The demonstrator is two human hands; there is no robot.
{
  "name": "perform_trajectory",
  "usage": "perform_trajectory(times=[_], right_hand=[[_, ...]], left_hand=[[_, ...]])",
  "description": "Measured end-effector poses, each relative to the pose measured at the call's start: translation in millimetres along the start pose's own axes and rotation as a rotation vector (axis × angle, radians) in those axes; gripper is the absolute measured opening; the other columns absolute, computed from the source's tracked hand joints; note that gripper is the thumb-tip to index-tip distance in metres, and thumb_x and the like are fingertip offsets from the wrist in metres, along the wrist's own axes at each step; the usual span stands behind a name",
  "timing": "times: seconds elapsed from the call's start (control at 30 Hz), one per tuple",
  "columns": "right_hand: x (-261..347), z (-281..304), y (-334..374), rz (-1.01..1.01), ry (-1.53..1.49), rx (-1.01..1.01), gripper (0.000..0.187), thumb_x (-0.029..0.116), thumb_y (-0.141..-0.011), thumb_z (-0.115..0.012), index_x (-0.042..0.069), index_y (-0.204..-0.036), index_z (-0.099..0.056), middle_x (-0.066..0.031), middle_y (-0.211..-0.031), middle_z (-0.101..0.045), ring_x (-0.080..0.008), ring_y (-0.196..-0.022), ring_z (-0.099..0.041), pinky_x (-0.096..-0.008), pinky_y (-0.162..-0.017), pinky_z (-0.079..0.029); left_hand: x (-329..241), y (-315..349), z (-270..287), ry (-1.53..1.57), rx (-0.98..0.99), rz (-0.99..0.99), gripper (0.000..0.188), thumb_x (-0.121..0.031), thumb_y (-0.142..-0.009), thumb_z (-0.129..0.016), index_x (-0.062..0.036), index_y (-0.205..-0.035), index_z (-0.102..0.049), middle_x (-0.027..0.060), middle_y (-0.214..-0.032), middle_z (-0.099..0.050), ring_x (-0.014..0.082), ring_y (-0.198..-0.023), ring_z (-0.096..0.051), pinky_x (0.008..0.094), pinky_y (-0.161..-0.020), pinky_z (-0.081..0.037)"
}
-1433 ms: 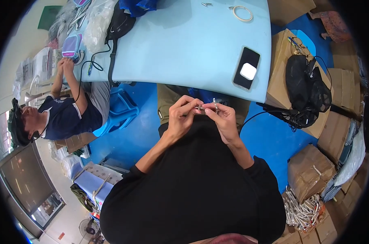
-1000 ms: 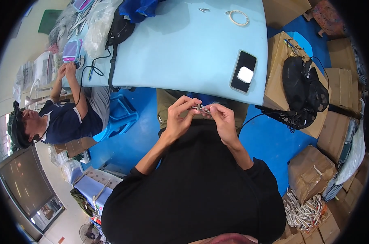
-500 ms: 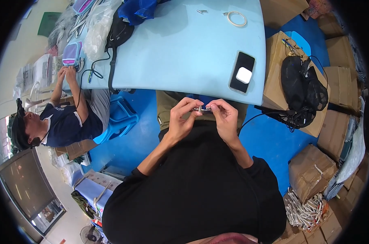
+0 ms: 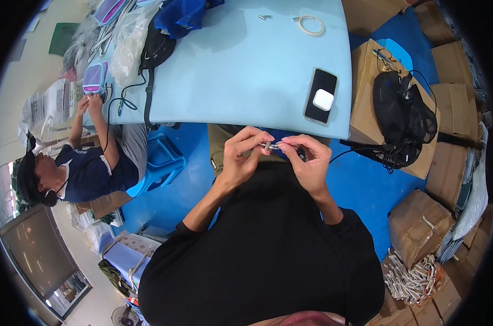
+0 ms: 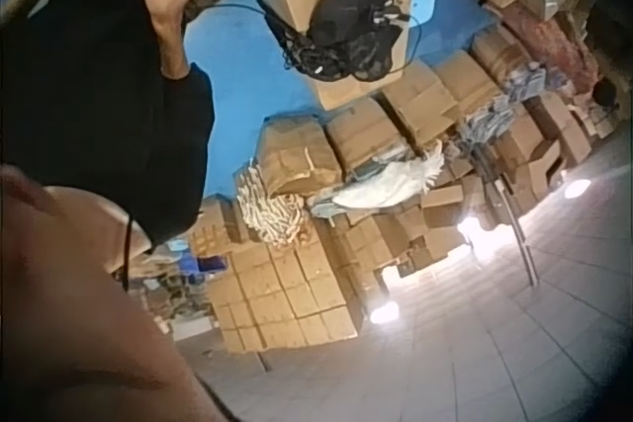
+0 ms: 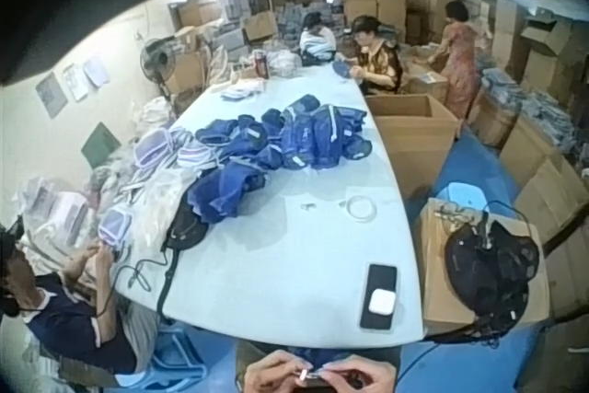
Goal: Assembling mesh products by attaching cords and hardware.
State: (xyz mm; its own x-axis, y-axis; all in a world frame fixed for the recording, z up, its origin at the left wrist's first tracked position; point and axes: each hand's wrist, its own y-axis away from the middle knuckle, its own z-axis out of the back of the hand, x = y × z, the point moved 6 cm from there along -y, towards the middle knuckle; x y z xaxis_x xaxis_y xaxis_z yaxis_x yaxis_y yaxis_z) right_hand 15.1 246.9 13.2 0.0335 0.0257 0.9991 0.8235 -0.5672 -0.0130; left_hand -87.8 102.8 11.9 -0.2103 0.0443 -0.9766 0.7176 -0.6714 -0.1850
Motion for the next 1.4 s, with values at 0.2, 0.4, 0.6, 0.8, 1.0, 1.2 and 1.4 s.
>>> perform_trajectory(times=[0.2,0.4,0.6,0.8,1.0,1.2,1.4], right_hand=[[2.8,-1.9,4.6,0.062,0.011,-0.031,0.011,-0.005,-0.087,-0.079,-0.002,-0.098,-0.077,-0.0049,-0.086,-0.075,-0.0065,-0.073,-0.061,-0.0215,-0.067,-0.047],[12.9,-0.9,5.0,0.182,0.076,-0.085,0.011,-0.006,-0.084,-0.080,-0.001,-0.094,-0.077,-0.0060,-0.085,-0.075,-0.0094,-0.069,-0.061,-0.0231,-0.063,-0.046],[19.5,-1.4,6.1,0.294,0.202,-0.111,0.013,-0.006,-0.081,-0.082,0.000,-0.091,-0.077,-0.0060,-0.082,-0.075,-0.0133,-0.067,-0.063,-0.0247,-0.058,-0.045],[29.0,-1.9,6.5,0.321,0.290,-0.109,0.014,-0.008,-0.079,-0.082,0.001,-0.088,-0.076,-0.0067,-0.081,-0.074,-0.0158,-0.067,-0.065,-0.0267,-0.057,-0.047],[34.7,-6.8,9.1,0.440,0.363,-0.100,0.017,-0.010,-0.075,-0.083,-0.001,-0.086,-0.074,-0.0081,-0.079,-0.074,-0.0200,-0.067,-0.066,-0.0290,-0.060,-0.050],[34.4,-6.1,9.7,0.411,0.374,-0.073,0.017,-0.009,-0.075,-0.084,0.000,-0.088,-0.076,-0.0079,-0.080,-0.074,-0.0171,-0.069,-0.066,-0.0277,-0.060,-0.050],[24.5,-3.1,6.8,0.210,0.265,-0.015,0.014,-0.006,-0.077,-0.084,0.002,-0.088,-0.078,-0.0054,-0.079,-0.073,-0.0129,-0.066,-0.065,-0.0248,-0.059,-0.048]], left_hand=[[2.6,2.8,-1.7,0.028,-0.009,-0.001,0.035,0.023,-0.088,-0.055,0.0036,-0.110,-0.074,0.0101,-0.100,-0.069,0.0145,-0.081,-0.070,0.0256,-0.074,-0.058],[6.3,6.8,-7.0,0.064,-0.029,0.027,0.033,0.022,-0.090,-0.054,0.0044,-0.110,-0.074,0.0103,-0.102,-0.069,0.0148,-0.082,-0.072,0.0249,-0.075,-0.059],[11.6,10.1,-8.0,0.067,-0.041,0.000,0.032,0.021,-0.091,-0.055,0.0037,-0.111,-0.074,0.0107,-0.101,-0.070,0.0147,-0.082,-0.072,0.0248,-0.074,-0.059],[11.7,11.9,-9.9,0.052,-0.089,0.027,0.029,0.019,-0.092,-0.058,0.0029,-0.110,-0.074,0.0104,-0.100,-0.070,0.0144,-0.081,-0.072,0.0251,-0.073,-0.059],[8.5,13.1,-6.6,-0.088,-0.082,-0.016,0.029,0.019,-0.089,-0.060,0.0028,-0.109,-0.074,0.0110,-0.099,-0.070,0.0156,-0.080,-0.072,0.0251,-0.071,-0.059],[3.1,11.2,-6.7,-0.117,-0.067,-0.055,0.034,0.024,-0.086,-0.058,0.0035,-0.108,-0.074,0.0108,-0.100,-0.070,0.0156,-0.081,-0.071,0.0254,-0.072,-0.060],[4.1,12.8,-5.0,-0.137,-0.058,-0.066,0.035,0.025,-0.085,-0.057,0.0040,-0.108,-0.074,0.0109,-0.102,-0.070,0.0161,-0.082,-0.072,0.0255,-0.072,-0.061]])
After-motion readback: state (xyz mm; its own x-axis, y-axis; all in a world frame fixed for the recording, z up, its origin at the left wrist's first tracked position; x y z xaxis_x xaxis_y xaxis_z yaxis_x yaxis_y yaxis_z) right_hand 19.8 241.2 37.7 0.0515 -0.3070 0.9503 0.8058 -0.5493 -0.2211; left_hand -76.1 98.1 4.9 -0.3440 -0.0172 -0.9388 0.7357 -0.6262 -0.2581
